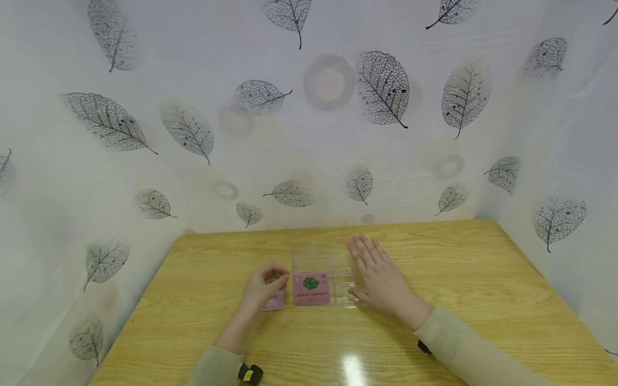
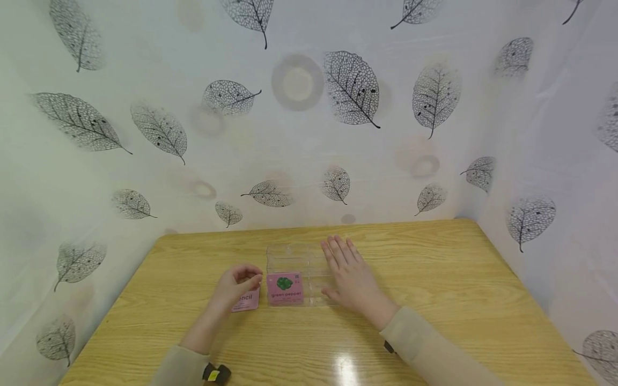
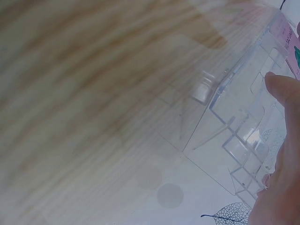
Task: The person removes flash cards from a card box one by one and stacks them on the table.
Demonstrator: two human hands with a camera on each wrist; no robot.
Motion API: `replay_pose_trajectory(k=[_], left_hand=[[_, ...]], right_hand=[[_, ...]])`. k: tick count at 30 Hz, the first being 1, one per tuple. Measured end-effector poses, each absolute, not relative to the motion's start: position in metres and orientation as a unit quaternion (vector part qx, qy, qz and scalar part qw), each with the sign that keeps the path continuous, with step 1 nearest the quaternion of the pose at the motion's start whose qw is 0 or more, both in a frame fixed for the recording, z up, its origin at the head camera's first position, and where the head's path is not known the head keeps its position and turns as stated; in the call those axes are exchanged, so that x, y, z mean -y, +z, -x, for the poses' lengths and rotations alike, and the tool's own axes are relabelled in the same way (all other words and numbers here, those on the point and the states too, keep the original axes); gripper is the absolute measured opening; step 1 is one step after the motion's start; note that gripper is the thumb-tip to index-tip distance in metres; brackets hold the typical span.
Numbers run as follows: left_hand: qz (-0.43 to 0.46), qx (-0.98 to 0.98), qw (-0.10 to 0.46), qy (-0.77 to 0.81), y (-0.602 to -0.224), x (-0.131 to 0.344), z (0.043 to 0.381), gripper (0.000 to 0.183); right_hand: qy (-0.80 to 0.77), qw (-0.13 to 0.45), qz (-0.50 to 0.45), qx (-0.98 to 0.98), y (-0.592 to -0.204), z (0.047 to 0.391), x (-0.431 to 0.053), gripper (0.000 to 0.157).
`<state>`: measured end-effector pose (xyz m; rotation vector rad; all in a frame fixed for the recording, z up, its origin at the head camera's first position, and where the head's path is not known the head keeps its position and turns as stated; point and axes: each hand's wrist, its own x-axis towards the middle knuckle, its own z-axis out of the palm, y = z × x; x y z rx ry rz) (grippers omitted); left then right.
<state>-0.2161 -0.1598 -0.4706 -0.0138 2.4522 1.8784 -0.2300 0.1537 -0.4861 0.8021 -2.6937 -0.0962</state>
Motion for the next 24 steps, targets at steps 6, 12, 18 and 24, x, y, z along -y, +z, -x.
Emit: replay_pose_trajectory(k=[6,12,18,24], left_hand=[[-0.004,-0.797,0.018,0.603,-0.4739,0.1581,0.2164,0.013],[-0.006,-0.795,0.021,0.606,-0.4763,0.1557,0.2188,0.013],[-0.007,-0.803,0.018,0.595,-0.4789,0.1534,0.2214,0.013],[-0.006,-0.807,0.018,0.591,-0.4792,0.151,0.2224,0.013]], right_hand=[[-0.03,0.165,-0.283,0.944,-0.4862,0.2303,-0.1531,0.112],[-0.031,0.168,-0.282,0.944,-0.4867,0.231,-0.153,0.112],[-0.029,0.163,-0.282,0.945,-0.4861,0.2303,-0.1525,0.111],[-0.03,0.164,-0.281,0.945,-0.4857,0.2302,-0.1523,0.111]])
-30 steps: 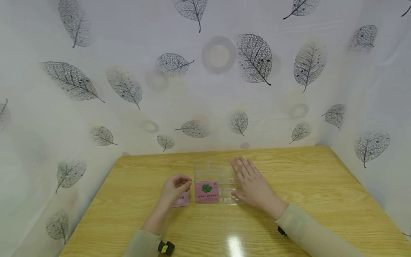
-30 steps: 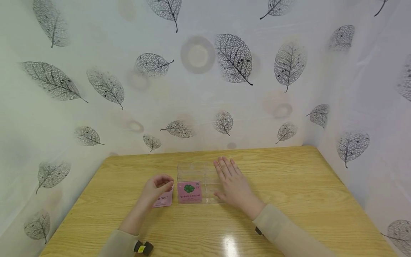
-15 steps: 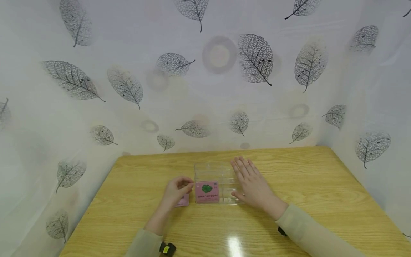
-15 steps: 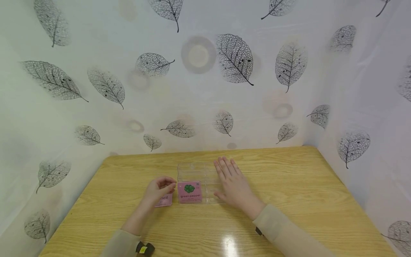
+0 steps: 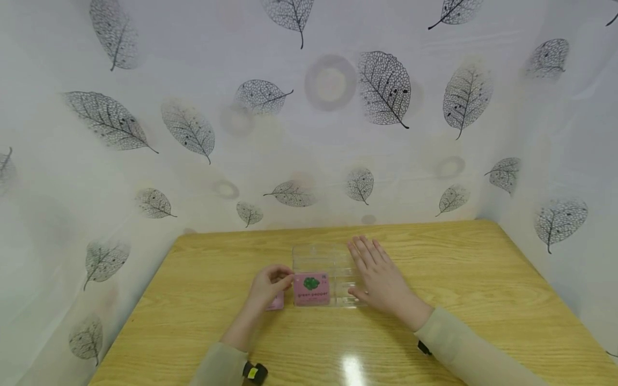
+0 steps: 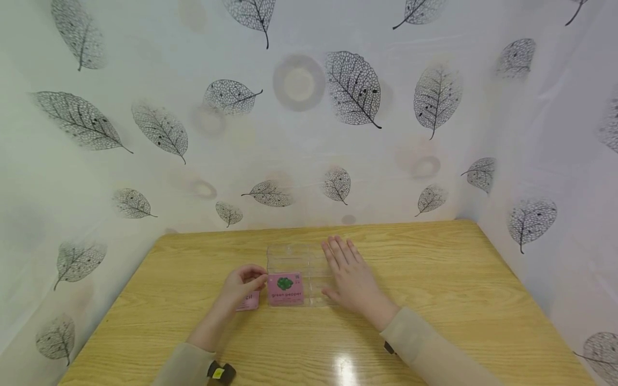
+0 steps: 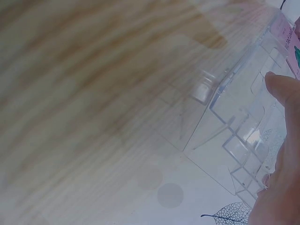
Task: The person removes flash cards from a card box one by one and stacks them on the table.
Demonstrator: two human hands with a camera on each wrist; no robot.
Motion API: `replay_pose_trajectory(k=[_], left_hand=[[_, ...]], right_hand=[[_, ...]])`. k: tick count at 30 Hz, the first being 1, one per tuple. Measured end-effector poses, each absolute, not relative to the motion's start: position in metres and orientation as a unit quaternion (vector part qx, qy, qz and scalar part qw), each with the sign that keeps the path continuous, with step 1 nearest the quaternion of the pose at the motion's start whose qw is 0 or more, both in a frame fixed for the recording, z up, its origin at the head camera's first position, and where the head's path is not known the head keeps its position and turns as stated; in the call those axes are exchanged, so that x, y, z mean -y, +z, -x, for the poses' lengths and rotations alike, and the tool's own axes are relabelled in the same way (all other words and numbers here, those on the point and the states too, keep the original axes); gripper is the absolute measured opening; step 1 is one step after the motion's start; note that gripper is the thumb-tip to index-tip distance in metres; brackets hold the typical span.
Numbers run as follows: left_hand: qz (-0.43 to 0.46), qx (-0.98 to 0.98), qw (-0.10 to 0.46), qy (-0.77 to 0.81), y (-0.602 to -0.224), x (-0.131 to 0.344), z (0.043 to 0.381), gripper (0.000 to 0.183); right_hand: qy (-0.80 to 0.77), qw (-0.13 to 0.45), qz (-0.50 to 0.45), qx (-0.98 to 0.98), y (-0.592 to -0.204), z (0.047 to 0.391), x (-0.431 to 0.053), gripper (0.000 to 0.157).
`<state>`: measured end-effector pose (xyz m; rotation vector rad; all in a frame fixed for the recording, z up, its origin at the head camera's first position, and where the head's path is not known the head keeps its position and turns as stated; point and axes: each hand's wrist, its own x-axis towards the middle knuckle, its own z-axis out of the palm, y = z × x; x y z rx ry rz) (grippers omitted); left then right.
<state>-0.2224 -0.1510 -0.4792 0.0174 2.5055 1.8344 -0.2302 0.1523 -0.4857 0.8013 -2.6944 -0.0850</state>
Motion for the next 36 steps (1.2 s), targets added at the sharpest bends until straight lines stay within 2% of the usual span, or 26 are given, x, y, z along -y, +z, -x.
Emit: replay_pose_trajectory(k=[19,36], left_hand=[[-0.001,-0.808,0.029,0.589,-0.4813,0.1478,0.2252,0.012],[0.003,-0.817,0.019,0.576,-0.4787,0.1453,0.2242,0.014]], right_hand=[[-0.023,0.184,-0.289,0.939,-0.4864,0.2294,-0.1524,0.112],[-0.032,0.166,-0.281,0.945,-0.4848,0.2294,-0.1526,0.112]])
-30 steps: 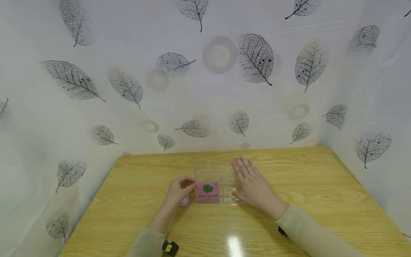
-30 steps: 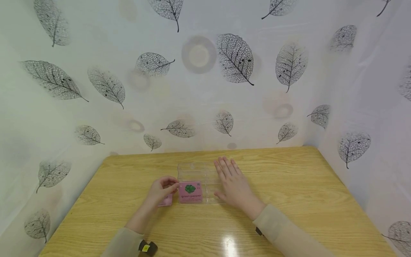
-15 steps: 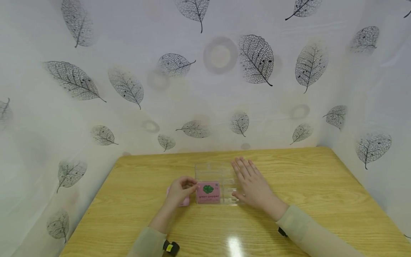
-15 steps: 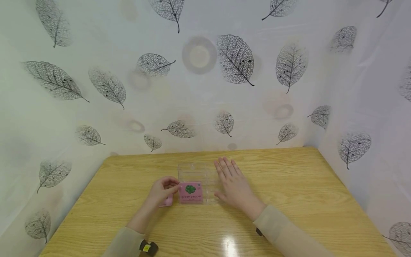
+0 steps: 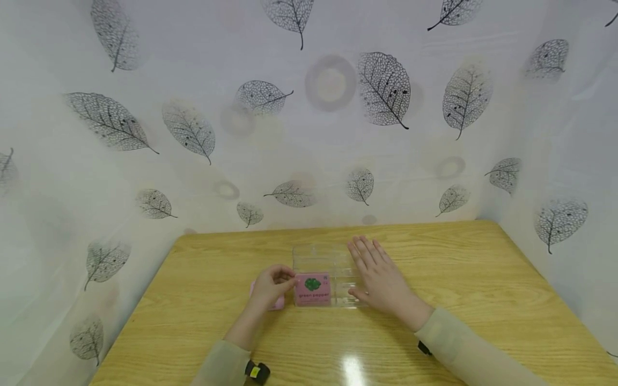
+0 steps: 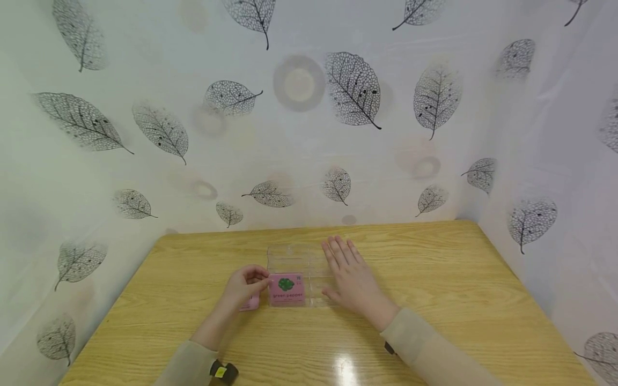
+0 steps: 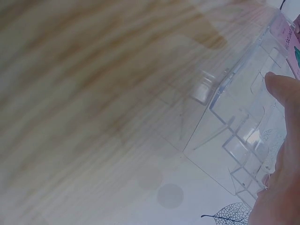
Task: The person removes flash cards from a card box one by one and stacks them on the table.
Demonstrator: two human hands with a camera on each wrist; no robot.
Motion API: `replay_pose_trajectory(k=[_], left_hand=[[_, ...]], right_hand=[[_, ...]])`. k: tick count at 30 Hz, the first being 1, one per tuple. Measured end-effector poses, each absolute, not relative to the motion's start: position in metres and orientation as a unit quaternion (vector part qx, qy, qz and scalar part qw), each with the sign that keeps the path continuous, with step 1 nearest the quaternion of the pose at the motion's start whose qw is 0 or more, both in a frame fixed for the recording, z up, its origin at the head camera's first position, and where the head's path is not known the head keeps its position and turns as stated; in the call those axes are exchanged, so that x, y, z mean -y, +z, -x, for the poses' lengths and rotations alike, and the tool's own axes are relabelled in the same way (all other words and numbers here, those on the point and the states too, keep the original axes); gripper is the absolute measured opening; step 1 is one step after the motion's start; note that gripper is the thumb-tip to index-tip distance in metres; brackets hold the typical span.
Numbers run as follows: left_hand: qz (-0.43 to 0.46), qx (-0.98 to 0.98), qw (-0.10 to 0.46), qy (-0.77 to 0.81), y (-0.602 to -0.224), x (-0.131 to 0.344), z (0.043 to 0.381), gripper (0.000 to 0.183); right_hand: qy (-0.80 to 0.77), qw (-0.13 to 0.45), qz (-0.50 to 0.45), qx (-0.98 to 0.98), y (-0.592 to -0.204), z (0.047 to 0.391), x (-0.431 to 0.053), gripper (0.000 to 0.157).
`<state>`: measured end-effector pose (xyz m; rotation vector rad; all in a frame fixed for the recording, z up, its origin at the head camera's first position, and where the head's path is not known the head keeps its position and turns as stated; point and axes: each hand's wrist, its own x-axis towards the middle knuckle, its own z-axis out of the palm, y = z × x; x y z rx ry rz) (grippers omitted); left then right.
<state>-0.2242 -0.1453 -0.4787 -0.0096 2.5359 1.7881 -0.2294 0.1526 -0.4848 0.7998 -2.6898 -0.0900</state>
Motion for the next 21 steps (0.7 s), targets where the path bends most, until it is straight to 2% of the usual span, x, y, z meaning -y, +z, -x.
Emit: replay_pose_trajectory(k=[21], left_hand=[[0.012,-0.821,0.029,0.57,-0.4816,0.146,0.227,0.011]], right_hand=[[-0.029,0.164,-0.282,0.945,-0.4854,0.2305,-0.1532,0.111]])
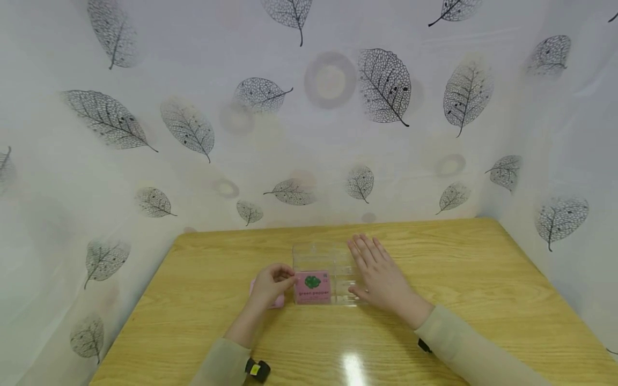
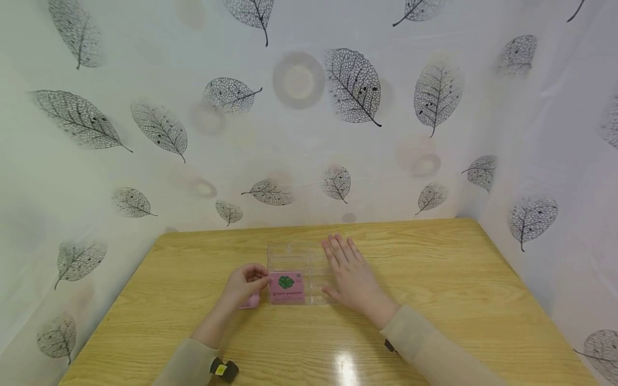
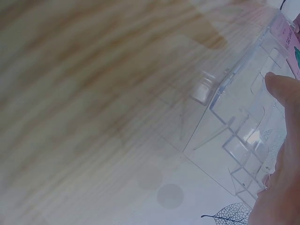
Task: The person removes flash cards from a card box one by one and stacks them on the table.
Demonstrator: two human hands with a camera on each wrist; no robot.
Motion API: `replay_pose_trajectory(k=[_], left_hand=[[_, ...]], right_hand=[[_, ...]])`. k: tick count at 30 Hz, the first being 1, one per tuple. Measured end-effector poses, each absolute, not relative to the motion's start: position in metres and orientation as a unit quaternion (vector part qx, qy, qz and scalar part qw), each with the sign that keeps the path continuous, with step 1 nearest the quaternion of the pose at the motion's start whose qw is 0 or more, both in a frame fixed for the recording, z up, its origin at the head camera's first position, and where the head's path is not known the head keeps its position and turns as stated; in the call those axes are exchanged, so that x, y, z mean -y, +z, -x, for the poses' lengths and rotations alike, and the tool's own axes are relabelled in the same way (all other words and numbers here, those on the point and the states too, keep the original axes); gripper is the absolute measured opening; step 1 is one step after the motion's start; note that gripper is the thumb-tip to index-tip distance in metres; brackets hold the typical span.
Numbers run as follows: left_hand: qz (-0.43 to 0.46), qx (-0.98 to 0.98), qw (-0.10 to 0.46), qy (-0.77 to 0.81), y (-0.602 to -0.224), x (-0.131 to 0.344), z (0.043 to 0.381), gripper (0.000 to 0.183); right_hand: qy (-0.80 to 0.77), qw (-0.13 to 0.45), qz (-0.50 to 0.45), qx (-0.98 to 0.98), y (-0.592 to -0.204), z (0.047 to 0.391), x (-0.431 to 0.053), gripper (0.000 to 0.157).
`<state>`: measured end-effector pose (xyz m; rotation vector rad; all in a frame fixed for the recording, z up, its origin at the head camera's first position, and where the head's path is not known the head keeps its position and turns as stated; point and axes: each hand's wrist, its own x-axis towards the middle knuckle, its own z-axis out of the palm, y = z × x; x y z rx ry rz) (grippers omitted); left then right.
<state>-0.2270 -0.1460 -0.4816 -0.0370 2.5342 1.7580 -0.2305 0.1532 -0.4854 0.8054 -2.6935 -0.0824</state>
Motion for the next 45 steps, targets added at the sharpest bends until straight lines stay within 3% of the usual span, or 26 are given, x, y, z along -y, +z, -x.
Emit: replay_pose_trajectory(k=[45], left_hand=[[0.014,-0.814,0.015,0.581,-0.4756,0.1481,0.2266,0.012]], right_hand=[[-0.036,0.171,-0.284,0.943,-0.4859,0.2297,-0.1538,0.113]])
